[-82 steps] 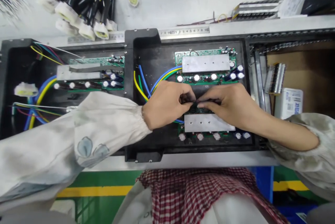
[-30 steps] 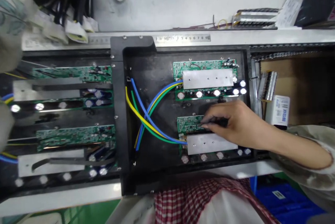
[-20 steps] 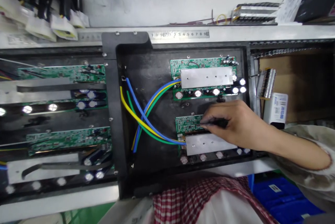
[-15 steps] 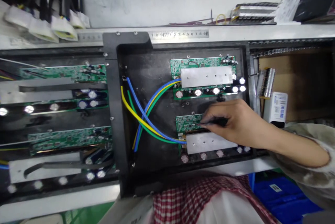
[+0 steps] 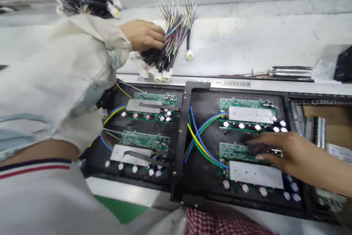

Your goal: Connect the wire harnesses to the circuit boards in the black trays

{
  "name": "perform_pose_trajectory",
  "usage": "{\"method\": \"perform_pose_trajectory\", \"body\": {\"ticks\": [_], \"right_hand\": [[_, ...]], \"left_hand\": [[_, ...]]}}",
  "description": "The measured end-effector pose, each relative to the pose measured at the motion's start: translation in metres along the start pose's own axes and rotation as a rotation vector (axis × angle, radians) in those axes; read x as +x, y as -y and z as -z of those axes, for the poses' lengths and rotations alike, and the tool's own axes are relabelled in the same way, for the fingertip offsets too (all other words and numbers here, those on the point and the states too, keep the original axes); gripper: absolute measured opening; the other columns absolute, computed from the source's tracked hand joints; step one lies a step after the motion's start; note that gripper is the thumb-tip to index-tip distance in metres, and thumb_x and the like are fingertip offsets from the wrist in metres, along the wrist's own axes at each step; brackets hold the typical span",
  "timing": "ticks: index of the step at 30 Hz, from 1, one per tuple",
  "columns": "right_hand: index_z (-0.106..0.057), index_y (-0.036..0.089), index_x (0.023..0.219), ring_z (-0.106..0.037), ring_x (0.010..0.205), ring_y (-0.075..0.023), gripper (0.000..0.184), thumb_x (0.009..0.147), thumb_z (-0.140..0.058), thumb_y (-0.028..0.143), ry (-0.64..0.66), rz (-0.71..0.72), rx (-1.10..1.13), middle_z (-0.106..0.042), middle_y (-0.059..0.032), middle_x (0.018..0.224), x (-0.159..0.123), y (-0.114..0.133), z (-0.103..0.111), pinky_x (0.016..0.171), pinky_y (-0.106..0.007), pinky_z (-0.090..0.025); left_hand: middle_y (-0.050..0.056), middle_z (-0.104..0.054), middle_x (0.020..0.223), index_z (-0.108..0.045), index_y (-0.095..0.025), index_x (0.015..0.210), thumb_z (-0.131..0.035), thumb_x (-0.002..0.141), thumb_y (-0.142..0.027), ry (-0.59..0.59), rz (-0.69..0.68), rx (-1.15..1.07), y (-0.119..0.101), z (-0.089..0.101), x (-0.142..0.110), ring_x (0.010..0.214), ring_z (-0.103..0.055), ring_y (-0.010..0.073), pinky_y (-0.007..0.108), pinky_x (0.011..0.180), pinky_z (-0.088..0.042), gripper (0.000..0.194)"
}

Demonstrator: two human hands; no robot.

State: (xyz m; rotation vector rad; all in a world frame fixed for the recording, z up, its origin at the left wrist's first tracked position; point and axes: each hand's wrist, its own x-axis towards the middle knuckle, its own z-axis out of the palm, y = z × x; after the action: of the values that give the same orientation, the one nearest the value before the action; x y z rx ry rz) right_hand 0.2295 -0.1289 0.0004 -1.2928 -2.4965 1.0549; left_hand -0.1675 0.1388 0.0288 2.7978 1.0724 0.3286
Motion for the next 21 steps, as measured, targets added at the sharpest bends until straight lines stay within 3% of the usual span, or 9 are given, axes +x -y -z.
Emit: {"method": "perform_pose_trajectory", "body": {"ticks": [3, 7, 10, 12, 15, 17, 18, 19, 21], "right_hand": [[-0.072, 0.022, 0.094, -0.071, 0.075, -0.0223, 0.018, 0.082, -0.061, 0.029, -0.063, -0.058, 0.029, -0.075, -0.0049, 0.088, 0.004, 0.005, 0.008, 0.065, -0.032, -0.060], [-0.073, 0.022, 0.093, -0.071, 0.076, -0.0199, 0.017, 0.082, -0.063, 0.031, -0.059, -0.106, 0.126, -0.075, -0.0041, 0.088, 0.021, 0.014, 0.007, 0.067, -0.028, -0.059], [-0.073, 0.023, 0.093, -0.070, 0.080, -0.0203, 0.018, 0.083, -0.062, 0.033, -0.066, -0.103, 0.140, -0.074, -0.0033, 0.090, 0.028, 0.021, 0.009, 0.067, -0.028, -0.058], [-0.073, 0.025, 0.094, -0.070, 0.080, -0.0201, 0.021, 0.083, -0.061, 0.037, -0.097, -0.085, 0.109, -0.074, -0.0025, 0.091, 0.031, 0.025, 0.020, 0.067, -0.028, -0.057], [-0.075, 0.024, 0.089, -0.068, 0.070, -0.0193, 0.023, 0.079, -0.065, 0.043, -0.363, -0.140, -0.024, -0.074, -0.0030, 0.082, 0.040, 0.036, 0.050, 0.059, -0.030, -0.052], [-0.075, 0.021, 0.090, -0.064, 0.063, -0.0176, 0.028, 0.079, -0.065, 0.045, -0.669, -0.185, -0.106, -0.073, -0.0044, 0.075, 0.055, 0.050, 0.070, 0.055, -0.030, -0.047], [-0.074, 0.018, 0.094, -0.062, 0.063, -0.0167, 0.032, 0.080, -0.063, 0.044, -0.785, -0.155, -0.121, -0.072, -0.0053, 0.075, 0.064, 0.058, 0.076, 0.056, -0.030, -0.045], [-0.073, 0.016, 0.097, -0.062, 0.066, -0.0161, 0.033, 0.082, -0.061, 0.043, -0.780, -0.083, -0.114, -0.072, -0.0059, 0.078, 0.075, 0.065, 0.079, 0.058, -0.030, -0.045], [-0.073, 0.014, 0.092, -0.057, 0.062, -0.0139, 0.033, 0.081, -0.062, 0.042, -0.492, 0.033, -0.040, -0.068, -0.0035, 0.070, 0.095, 0.077, 0.073, 0.055, -0.027, -0.041]], "left_hand": [[-0.010, -0.063, 0.114, -0.056, -0.024, 0.088, -0.012, 0.090, -0.067, 0.008, -0.015, -0.013, 0.013, -0.003, -0.011, 0.100, -0.042, 0.0008, 0.027, 0.104, -0.038, 0.061], [-0.016, -0.060, 0.115, -0.052, -0.022, 0.087, -0.033, 0.096, -0.050, -0.168, 0.032, -0.094, 0.012, -0.010, -0.019, 0.103, -0.042, -0.0027, 0.025, 0.106, -0.037, 0.034], [-0.016, -0.061, 0.097, -0.046, -0.020, 0.089, -0.041, 0.095, -0.023, -0.454, 0.114, -0.180, 0.012, 0.003, -0.009, 0.091, -0.049, -0.0061, 0.017, 0.092, -0.047, 0.008], [-0.015, -0.056, 0.082, -0.039, -0.021, 0.086, -0.042, 0.091, -0.012, -0.713, 0.115, -0.322, 0.006, 0.017, 0.001, 0.078, -0.052, -0.0071, 0.012, 0.078, -0.051, 0.011], [-0.019, -0.052, 0.073, -0.038, -0.023, 0.093, -0.053, 0.082, -0.009, -0.980, -0.067, -0.710, -0.032, 0.032, 0.009, 0.063, -0.056, -0.0057, 0.007, 0.063, -0.051, 0.023], [-0.017, -0.060, 0.076, -0.045, -0.022, 0.096, -0.064, 0.072, -0.008, -0.951, -0.212, -0.931, -0.078, 0.030, 0.007, 0.058, -0.059, -0.0012, 0.010, 0.056, -0.053, 0.034], [-0.013, -0.066, 0.084, -0.052, -0.018, 0.091, -0.067, 0.068, -0.006, -0.850, -0.185, -1.021, -0.104, 0.026, 0.004, 0.060, -0.062, 0.0036, 0.016, 0.055, -0.057, 0.030], [-0.009, -0.064, 0.065, -0.056, -0.016, 0.084, -0.069, 0.068, -0.007, -0.709, -0.140, -1.105, -0.129, 0.020, -0.001, 0.057, -0.065, 0.0095, 0.020, 0.050, -0.058, 0.022], [-0.002, -0.068, 0.065, -0.062, -0.013, 0.078, -0.071, 0.067, -0.006, -0.457, 0.069, -1.231, -0.172, 0.006, -0.012, 0.058, -0.068, 0.0146, 0.023, 0.050, -0.059, 0.016]]}}
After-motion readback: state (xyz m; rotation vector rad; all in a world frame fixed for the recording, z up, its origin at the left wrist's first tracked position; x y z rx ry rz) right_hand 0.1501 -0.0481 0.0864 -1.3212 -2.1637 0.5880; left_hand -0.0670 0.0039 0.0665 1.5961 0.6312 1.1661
